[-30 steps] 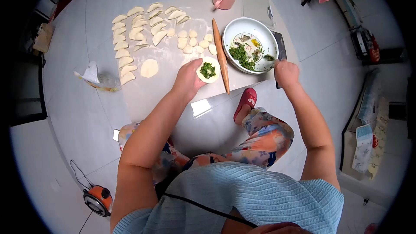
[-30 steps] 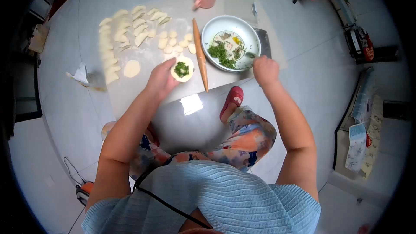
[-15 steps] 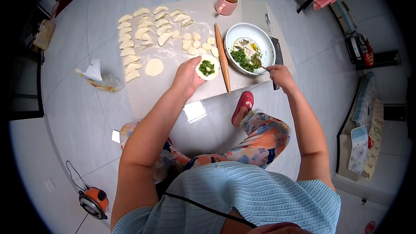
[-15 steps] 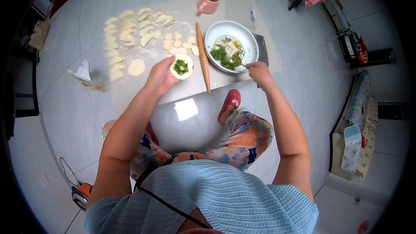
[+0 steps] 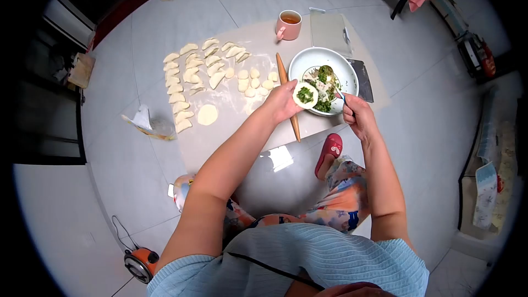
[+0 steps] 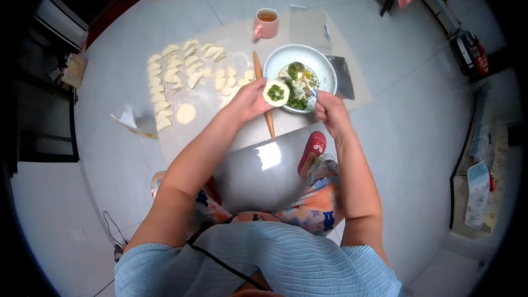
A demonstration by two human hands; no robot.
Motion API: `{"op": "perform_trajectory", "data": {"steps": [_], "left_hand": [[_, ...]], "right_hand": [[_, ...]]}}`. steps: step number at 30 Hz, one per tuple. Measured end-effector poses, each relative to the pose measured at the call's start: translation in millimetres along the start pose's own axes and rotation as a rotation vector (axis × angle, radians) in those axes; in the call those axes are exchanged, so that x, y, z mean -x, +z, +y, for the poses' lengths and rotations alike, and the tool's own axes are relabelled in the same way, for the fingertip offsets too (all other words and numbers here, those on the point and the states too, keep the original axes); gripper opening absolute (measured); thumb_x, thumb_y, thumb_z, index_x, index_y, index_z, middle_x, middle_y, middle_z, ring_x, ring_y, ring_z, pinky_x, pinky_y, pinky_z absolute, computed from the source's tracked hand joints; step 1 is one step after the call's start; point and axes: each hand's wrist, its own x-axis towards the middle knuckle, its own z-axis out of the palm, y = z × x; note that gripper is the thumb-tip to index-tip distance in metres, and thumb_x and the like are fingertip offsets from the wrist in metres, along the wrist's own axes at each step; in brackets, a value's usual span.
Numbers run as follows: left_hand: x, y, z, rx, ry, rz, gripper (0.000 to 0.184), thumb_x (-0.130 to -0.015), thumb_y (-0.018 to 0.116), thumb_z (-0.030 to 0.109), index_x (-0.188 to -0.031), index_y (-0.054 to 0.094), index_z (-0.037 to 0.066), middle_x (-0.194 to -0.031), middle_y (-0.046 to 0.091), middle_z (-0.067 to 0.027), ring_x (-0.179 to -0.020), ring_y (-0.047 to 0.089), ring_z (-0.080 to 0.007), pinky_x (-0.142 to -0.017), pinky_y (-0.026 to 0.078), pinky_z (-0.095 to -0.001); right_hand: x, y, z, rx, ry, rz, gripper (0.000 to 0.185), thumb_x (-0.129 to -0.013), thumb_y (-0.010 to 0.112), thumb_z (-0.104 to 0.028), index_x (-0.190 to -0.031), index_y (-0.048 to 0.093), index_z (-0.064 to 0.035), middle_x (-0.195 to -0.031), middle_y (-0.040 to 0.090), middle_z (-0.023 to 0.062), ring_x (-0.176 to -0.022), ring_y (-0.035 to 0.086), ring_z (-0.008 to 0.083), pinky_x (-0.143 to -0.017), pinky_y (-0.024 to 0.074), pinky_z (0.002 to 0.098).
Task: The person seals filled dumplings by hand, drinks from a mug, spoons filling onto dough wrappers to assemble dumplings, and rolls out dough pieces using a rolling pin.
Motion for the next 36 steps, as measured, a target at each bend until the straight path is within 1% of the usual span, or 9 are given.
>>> {"op": "perform_trajectory", "data": {"steps": [6,10,13,18,22,24,29,31,36], "left_hand": [[-29.5,22.6,15.0,-0.068,-0.035,0.082,0.046,-0.105,0.028,0.027,-0.133,0.038,-0.008,-0.134,0.051,-0.0222,-0.123,0.053,-0.0332,-0.106,0.043,-0.0453],[-36.7,23.1,14.7,-0.078,-0.089,0.095,0.047,-0.105,0.026,0.027,-0.134,0.039,-0.008,-0.135,0.051,-0.0216,-0.123,0.053,-0.033,-0.107,0.042,-0.0452],[-35.4,30.0,14.2,-0.065,-0.106,0.09,0.048,-0.105,0.025,0.028,-0.134,0.04,-0.007,-0.136,0.051,-0.021,-0.124,0.052,-0.0325,-0.107,0.041,-0.0452],[-36.2,40.6,14.2,-0.101,-0.122,0.073,0.048,-0.105,0.025,0.028,-0.134,0.04,-0.007,-0.135,0.051,-0.0207,-0.124,0.053,-0.0322,-0.107,0.041,-0.0455],[-36.2,44.8,14.8,-0.097,-0.131,0.051,0.048,-0.105,0.026,0.028,-0.135,0.04,-0.007,-0.135,0.051,-0.0206,-0.123,0.053,-0.0321,-0.107,0.042,-0.0452],[-36.8,45.3,14.8,-0.087,-0.132,0.053,0.048,-0.105,0.026,0.028,-0.135,0.04,-0.007,-0.135,0.051,-0.0204,-0.123,0.053,-0.032,-0.107,0.041,-0.0449],[-40.4,39.4,12.9,-0.064,-0.14,0.058,0.048,-0.105,0.027,0.028,-0.135,0.04,-0.006,-0.135,0.052,-0.0199,-0.122,0.054,-0.0313,-0.107,0.041,-0.0441],[-43.6,32.7,12.4,0.006,-0.164,0.042,0.045,-0.105,0.025,0.027,-0.133,0.042,-0.004,-0.132,0.054,-0.0192,-0.12,0.055,-0.0325,-0.103,0.045,-0.0475],[-38.9,32.1,11.9,0.022,-0.075,0.089,0.045,-0.105,0.026,0.027,-0.133,0.042,-0.004,-0.131,0.054,-0.02,-0.119,0.056,-0.0326,-0.102,0.046,-0.0469]], "right_hand": [[-17.1,-10.4,19.9,-0.041,-0.103,-0.035,0.033,-0.098,0.049,-0.012,-0.122,0.055,0.0102,-0.07,0.043,-0.0029,-0.062,0.039,0.0082,-0.058,0.0347,0.0214],[-22.8,-18.8,28.3,0.01,-0.108,-0.01,0.033,-0.097,0.051,-0.01,-0.123,0.054,0.0104,-0.07,0.044,-0.0024,-0.063,0.04,0.009,-0.06,0.0359,0.0222],[-26.8,-26.2,33.2,0.074,-0.124,-0.014,0.032,-0.095,0.053,-0.009,-0.122,0.057,0.0084,-0.072,0.049,-0.0023,-0.064,0.042,0.0088,-0.062,0.0371,0.0216],[-27.5,-32.5,34.6,0.362,-0.204,0.104,0.026,-0.093,0.057,-0.012,-0.115,0.068,-0.0038,-0.077,0.056,-0.004,-0.07,0.047,0.006,-0.069,0.0397,0.0192],[-28.6,-34.8,34.4,0.438,-0.256,0.141,0.024,-0.092,0.059,-0.012,-0.112,0.07,-0.0061,-0.081,0.058,-0.0028,-0.075,0.051,0.0068,-0.073,0.0415,0.0205],[-31.5,-36.2,36.0,0.565,-0.464,0.146,0.024,-0.09,0.059,-0.01,-0.111,0.07,-0.0058,-0.085,0.06,0.0002,-0.08,0.054,0.01,-0.076,0.0431,0.023],[-29.4,-42.7,28.6,0.721,-0.489,0.156,0.025,-0.089,0.06,-0.008,-0.111,0.07,-0.0055,-0.088,0.061,0.0042,-0.082,0.056,0.0138,-0.077,0.0441,0.025],[-29.2,-44.1,27.5,0.747,-0.505,0.161,0.025,-0.088,0.06,-0.008,-0.111,0.07,-0.0058,-0.087,0.061,0.0052,-0.082,0.057,0.0148,-0.077,0.0444,0.0253],[-37.8,-61.1,38.1,0.828,-0.633,0.357,0.024,-0.087,0.061,-0.011,-0.109,0.07,-0.0066,-0.09,0.066,0.0119,-0.089,0.063,0.0248,-0.079,0.0479,0.0334]]}}
